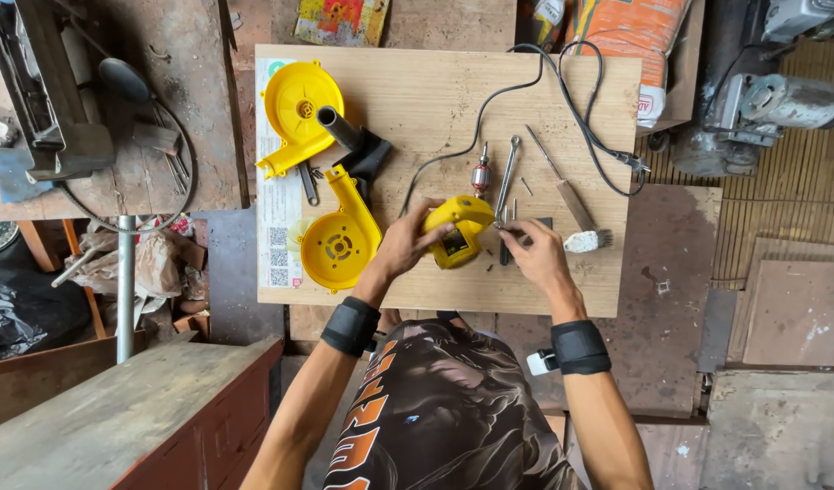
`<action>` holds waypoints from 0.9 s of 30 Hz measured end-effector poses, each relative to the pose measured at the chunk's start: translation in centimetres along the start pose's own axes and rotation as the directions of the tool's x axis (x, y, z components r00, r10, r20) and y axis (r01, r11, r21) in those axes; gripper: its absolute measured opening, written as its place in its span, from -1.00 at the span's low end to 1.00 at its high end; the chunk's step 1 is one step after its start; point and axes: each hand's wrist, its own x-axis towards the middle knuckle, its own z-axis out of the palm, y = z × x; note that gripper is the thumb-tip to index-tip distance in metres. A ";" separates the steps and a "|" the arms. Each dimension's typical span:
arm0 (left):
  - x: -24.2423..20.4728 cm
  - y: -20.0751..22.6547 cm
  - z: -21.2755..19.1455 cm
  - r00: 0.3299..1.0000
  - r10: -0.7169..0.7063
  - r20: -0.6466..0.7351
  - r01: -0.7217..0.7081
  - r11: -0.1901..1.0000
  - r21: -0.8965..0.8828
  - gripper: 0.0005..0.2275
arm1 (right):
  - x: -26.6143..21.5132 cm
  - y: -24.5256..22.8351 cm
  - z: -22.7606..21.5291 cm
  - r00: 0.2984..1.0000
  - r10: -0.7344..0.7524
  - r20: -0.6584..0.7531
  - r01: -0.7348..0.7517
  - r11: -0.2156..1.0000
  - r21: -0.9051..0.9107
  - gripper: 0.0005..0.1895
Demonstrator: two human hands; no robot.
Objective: The person cleans the internal components of a disassembled yellow leaf blower using a brush and a screwdriver. They scrub the motor housing and casing parts, then use the screwdriver to scrape debris from the motor area.
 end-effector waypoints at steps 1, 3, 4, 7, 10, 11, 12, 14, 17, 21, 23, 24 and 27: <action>-0.3 -0.4 0.4 1.000 -0.001 -0.004 0.001 1.000 -0.002 -0.48 | -0.3 0.5 -0.2 1.000 -0.003 0.003 0.003 1.000 -0.002 -0.78; -0.8 -1.2 1.1 0.978 0.210 -0.018 -0.196 0.936 0.294 -0.52 | -0.7 1.5 -0.8 0.999 -0.027 -0.025 0.027 1.000 0.010 -0.74; -0.9 -1.7 1.5 0.977 0.211 -0.023 -0.195 0.936 0.294 -0.52 | -0.9 2.4 -0.6 0.999 -0.031 -0.024 0.031 0.999 0.008 -0.74; -1.2 -3.1 2.4 0.920 0.391 0.005 -0.342 0.799 0.495 -0.56 | -1.3 4.6 -0.2 1.000 0.010 -0.015 -0.010 1.000 -0.020 -0.76; -1.7 -3.8 2.9 0.915 0.403 0.035 -0.350 0.744 0.569 -0.54 | -1.9 5.3 0.1 0.993 0.118 0.012 -0.117 0.992 -0.047 -0.77; -1.8 -3.9 3.1 0.909 0.413 0.049 -0.360 0.722 0.591 -0.53 | -1.9 5.2 0.0 0.996 0.084 -0.012 -0.085 0.995 -0.046 -0.78; -1.8 -4.0 3.2 0.904 0.423 0.062 -0.369 0.700 0.611 -0.51 | -2.0 5.1 -0.1 0.998 0.050 -0.037 -0.052 0.998 -0.045 -0.79; -1.9 -4.2 3.4 0.905 0.419 0.079 -0.371 0.682 0.630 -0.50 | -2.0 4.7 0.0 0.996 0.089 -0.023 -0.090 0.994 -0.062 -0.77; -2.5 -4.7 4.0 0.905 0.410 0.116 -0.380 0.652 0.656 -0.48 | -2.1 4.4 0.1 0.990 0.143 -0.006 -0.143 0.987 -0.071 -0.76; -3.3 -4.5 4.7 0.894 0.412 0.176 -0.414 0.611 0.675 -0.47 | -2.2 4.7 0.3 0.998 0.042 -0.041 -0.043 0.999 -0.033 -0.78; -3.1 -5.0 5.0 0.890 0.419 0.182 -0.420 0.596 0.684 -0.48 | -2.2 4.2 0.2 0.997 0.077 -0.023 -0.077 0.997 -0.023 -0.78; -3.0 -5.2 5.2 0.887 0.423 0.187 -0.425 0.586 0.689 -0.49 | -2.3 4.0 0.1 0.993 0.115 -0.001 -0.115 0.993 -0.016 -0.78; -2.8 -5.1 5.1 0.880 0.458 0.123 -0.418 0.626 0.659 -0.50 | -2.3 3.4 -0.2 0.995 0.091 -0.031 -0.092 0.996 -0.015 -0.77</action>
